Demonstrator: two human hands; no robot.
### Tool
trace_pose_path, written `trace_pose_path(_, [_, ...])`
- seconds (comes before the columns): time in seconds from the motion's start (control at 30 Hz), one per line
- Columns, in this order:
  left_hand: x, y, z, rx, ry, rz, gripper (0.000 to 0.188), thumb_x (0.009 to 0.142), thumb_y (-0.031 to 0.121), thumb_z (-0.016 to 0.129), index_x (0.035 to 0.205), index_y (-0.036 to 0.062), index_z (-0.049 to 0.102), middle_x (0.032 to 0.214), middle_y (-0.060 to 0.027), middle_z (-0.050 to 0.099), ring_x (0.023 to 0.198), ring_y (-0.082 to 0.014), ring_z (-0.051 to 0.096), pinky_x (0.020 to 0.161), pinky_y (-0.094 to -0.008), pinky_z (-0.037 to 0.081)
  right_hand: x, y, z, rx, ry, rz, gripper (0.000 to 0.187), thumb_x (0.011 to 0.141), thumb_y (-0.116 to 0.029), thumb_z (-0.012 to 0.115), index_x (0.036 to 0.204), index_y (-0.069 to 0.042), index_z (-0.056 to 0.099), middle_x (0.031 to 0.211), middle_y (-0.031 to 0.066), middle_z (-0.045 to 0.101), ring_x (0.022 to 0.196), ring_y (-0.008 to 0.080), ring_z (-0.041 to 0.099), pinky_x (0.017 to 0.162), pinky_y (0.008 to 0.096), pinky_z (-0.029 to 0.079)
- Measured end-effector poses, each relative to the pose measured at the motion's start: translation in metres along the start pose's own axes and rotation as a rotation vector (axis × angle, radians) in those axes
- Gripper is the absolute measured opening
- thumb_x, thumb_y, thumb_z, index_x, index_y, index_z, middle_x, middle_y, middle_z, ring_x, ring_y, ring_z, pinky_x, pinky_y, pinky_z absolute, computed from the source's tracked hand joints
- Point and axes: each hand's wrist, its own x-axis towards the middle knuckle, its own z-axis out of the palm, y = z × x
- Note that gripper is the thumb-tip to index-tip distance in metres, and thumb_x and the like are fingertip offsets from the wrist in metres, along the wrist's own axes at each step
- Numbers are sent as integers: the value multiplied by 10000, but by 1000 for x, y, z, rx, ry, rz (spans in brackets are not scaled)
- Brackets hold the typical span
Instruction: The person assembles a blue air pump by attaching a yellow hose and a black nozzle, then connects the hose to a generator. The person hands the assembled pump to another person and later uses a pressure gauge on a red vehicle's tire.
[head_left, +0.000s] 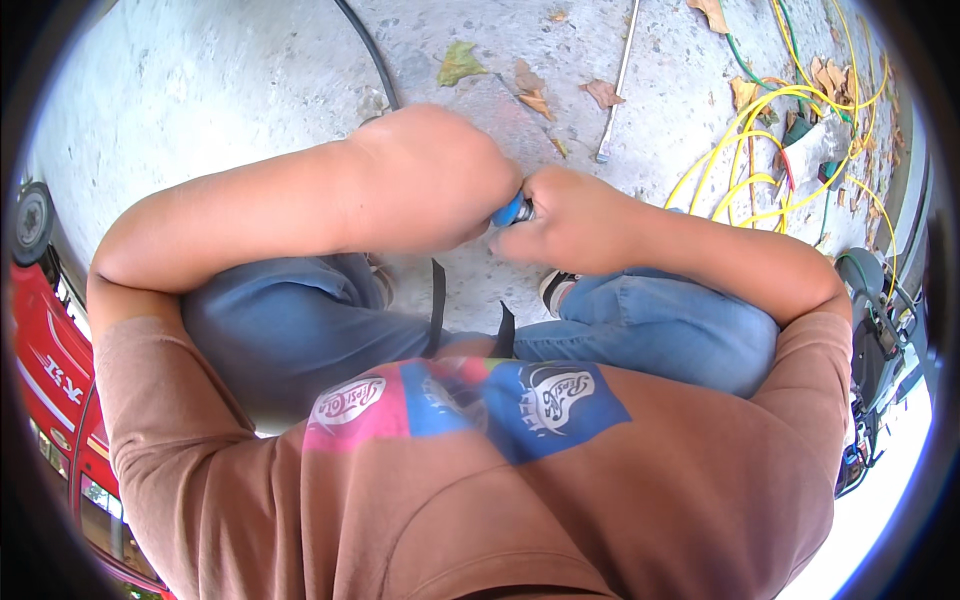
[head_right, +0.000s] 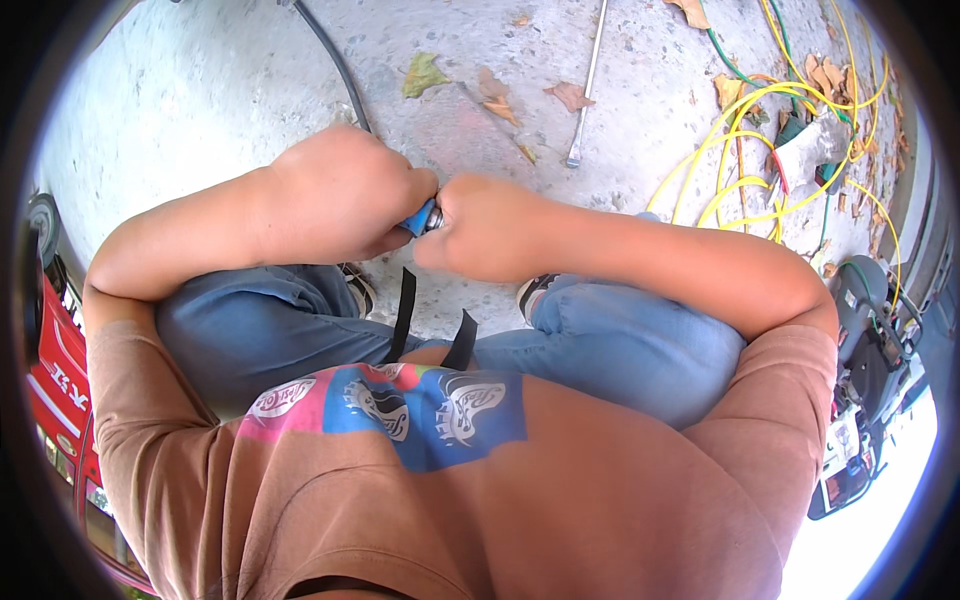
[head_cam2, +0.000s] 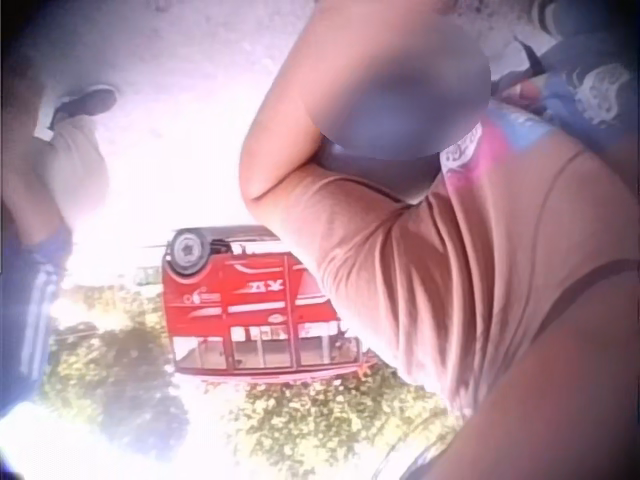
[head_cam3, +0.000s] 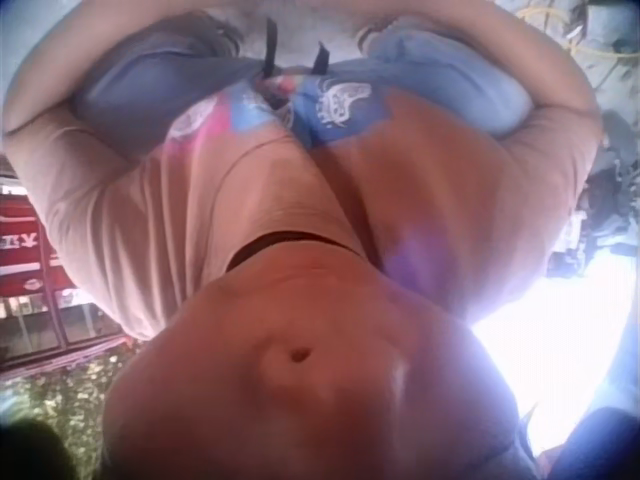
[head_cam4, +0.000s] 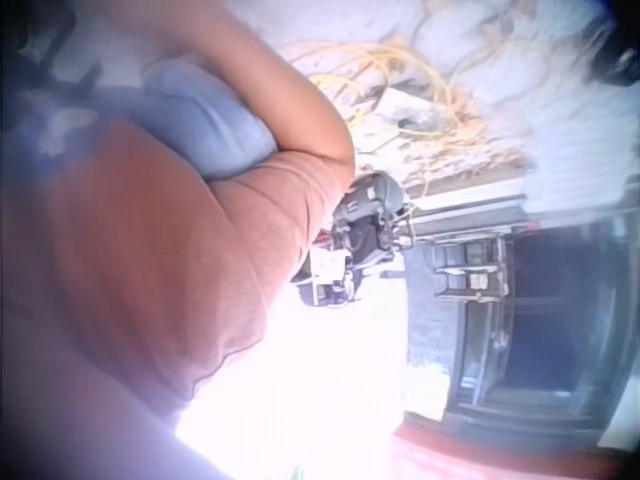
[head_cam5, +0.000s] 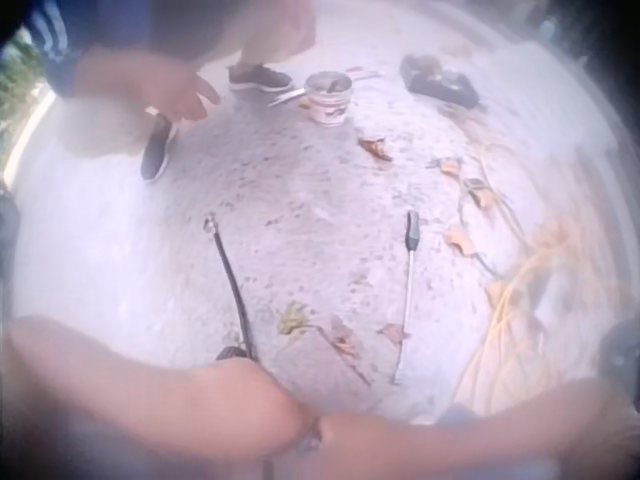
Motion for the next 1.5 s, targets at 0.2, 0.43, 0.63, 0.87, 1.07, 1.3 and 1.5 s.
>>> trace_pose_path(0.2, [8, 3, 4, -325, -99, 27, 197, 725, 150, 693, 835, 3, 621, 696, -206, 608, 737, -403, 619, 663, -454, 498, -9, 16, 5, 6, 3, -94, 211, 783, -173, 623, 675, -4, 560, 544, 142, 497, 505, 209, 487, 534, 380, 418])
trace_pose_path(0.43, [10, 9, -6, -520, -199, 41, 170, 740, 120, 668, 841, -5, 615, 707, -216, 603, 742, -411, 608, 644, -453, 486, -22, 14, 6, -43, 38, -152, 134, 752, -111, 596, 693, -3, 543, 559, 156, 502, 494, 265, 468, 530, 387, 417])
trace_pose_path(0.63, [8, 7, 8, 13, 135, -11, 197, 728, 166, 683, 828, 42, 568, 713, -136, 608, 683, -347, 630, 606, -423, 504, -11, 24, 7, -2, 203, -227, 266, 813, -214, 640, 695, 8, 552, 570, 135, 543, 461, 257, 496, 481, 387, 423])
trace_pose_path(0.87, [6, -6, 12, 455, 809, 297, 115, 694, 170, 599, 763, 104, 535, 690, -50, 540, 645, -209, 617, 517, -327, 487, 2, 15, -3, 1074, -758, 108, 432, 903, -268, 613, 564, -186, 359, 529, -78, 324, 412, 22, 246, 359, 184, 200])
trace_pose_path(1.07, [-12, -9, 13, 272, 286, -28, 206, 652, 202, 715, 774, 93, 590, 647, -80, 597, 650, -282, 644, 548, -403, 502, 3, -7, 1, 325, -63, 78, 344, 838, -253, 624, 596, -63, 469, 541, 15, 450, 468, 142, 420, 465, 320, 352])
trace_pose_path(1.3, [-17, -15, 8, -101, 105, -27, 191, 712, 222, 729, 806, 85, 634, 669, -133, 626, 680, -349, 639, 617, -446, 512, 7, -4, 8, -45, 134, -67, 249, 809, -230, 634, 749, 2, 564, 600, 132, 538, 577, 245, 527, 593, 387, 435])
trace_pose_path(1.5, [-10, -13, 8, 92, 206, -39, 270, 704, 228, 737, 866, 74, 585, 718, -122, 623, 717, -337, 640, 617, -428, 509, 1, 19, 6, 153, 117, -316, 354, 927, -402, 593, 1004, -56, 594, 665, -1, 496, 548, 143, 454, 524, 310, 387])
